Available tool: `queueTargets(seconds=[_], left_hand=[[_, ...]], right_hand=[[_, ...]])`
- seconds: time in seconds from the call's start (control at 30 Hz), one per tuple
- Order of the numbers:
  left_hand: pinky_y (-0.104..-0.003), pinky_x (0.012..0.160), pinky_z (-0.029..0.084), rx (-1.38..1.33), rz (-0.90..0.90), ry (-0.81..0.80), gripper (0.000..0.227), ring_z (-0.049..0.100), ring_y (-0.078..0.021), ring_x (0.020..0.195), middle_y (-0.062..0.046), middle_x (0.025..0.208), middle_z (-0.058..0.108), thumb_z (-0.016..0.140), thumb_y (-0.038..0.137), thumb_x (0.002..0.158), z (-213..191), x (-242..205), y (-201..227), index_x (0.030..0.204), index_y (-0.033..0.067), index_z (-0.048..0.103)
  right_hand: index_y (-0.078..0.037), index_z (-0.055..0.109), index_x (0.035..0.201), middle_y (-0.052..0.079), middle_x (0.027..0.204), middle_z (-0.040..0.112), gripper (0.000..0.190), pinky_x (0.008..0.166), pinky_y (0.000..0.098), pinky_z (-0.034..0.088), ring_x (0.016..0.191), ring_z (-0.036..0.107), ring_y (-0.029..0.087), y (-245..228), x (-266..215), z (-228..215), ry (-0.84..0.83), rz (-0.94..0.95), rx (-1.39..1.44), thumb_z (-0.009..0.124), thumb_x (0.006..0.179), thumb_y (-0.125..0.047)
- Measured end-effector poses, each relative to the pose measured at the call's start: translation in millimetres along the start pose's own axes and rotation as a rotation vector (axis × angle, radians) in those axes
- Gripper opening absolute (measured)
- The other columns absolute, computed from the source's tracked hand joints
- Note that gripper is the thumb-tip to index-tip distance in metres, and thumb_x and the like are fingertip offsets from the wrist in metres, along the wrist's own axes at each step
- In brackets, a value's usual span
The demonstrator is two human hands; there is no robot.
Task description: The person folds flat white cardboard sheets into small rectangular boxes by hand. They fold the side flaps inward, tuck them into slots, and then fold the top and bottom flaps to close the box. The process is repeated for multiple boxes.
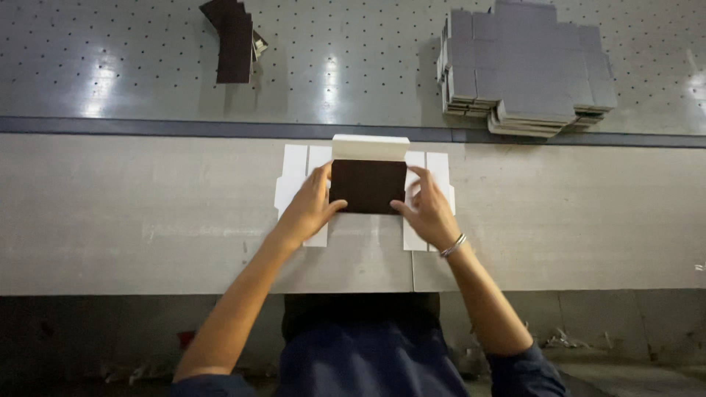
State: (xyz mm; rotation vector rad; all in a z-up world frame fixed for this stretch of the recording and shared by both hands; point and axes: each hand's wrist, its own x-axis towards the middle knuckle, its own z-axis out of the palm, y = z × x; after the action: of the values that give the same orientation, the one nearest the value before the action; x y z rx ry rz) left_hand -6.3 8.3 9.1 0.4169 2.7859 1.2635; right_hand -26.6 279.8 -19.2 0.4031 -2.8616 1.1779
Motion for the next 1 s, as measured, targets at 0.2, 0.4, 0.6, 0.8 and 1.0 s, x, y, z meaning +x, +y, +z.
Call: queueTargets(seconds=[0.2,0.4,0.6,0.8,1.0], left_hand=[[-0.049,0.115,0.038,0.446,0.354,0.109,0.049,0.05,-0.0308,0.132,-0.009,0.141,0.054,0.062,0.024,0.097,54,12,-68,0.145,0.0187,0.056],[-0.056,0.126,-0.002,0.631,0.288,-0.215,0.115,0.008,-0.0303,0.158,-0.01,0.172,0.015,0.031,0.092,0.081,43,-5,-19,0.164,0.0131,0.017],[-0.052,0.127,0.006,0.701,0.293,-0.237,0.133,0.008,-0.0326,0.158,-0.014,0.171,0.014,0.044,0.096,0.07,43,-5,-5,0.162,0.0041,0.017],[-0.052,0.127,0.014,0.522,0.141,-0.192,0.118,0.017,-0.041,0.155,-0.028,0.167,0.015,0.034,0.088,0.085,24,-26,-27,0.161,-0.0012,0.014],[-0.044,0.095,0.057,-0.062,0.097,0.484,0.076,0.07,-0.0372,0.106,-0.02,0.11,0.068,0.084,0.013,0.083,37,-6,-10,0.148,0.0033,0.046]], right_hand=[[-0.038,0.049,0.151,0.009,0.153,0.036,0.057,0.095,0.0496,0.039,0.129,0.042,0.035,-1,-8,6,-0.04,-0.074,-0.549,0.06,0.096,-0.049],[-0.017,0.026,0.163,0.007,0.172,0.016,0.059,0.119,0.0577,-0.001,0.157,0.007,0.029,-23,-6,33,-0.051,-0.306,-0.615,0.039,0.106,-0.025],[-0.008,0.026,0.162,0.01,0.17,0.019,0.062,0.121,0.0537,0.011,0.157,0.014,0.026,-25,3,49,-0.086,-0.408,-0.679,0.035,0.106,-0.033],[-0.016,0.021,0.165,0.012,0.171,0.011,0.064,0.12,0.054,0.004,0.156,0.005,0.031,46,-1,10,0.011,-0.314,-0.762,0.027,0.11,-0.048],[-0.009,0.073,0.114,0.003,0.117,0.068,0.041,0.102,0.039,0.048,0.118,0.063,0.024,-2,4,-2,0.29,-0.233,-0.027,0.089,0.079,-0.024]])
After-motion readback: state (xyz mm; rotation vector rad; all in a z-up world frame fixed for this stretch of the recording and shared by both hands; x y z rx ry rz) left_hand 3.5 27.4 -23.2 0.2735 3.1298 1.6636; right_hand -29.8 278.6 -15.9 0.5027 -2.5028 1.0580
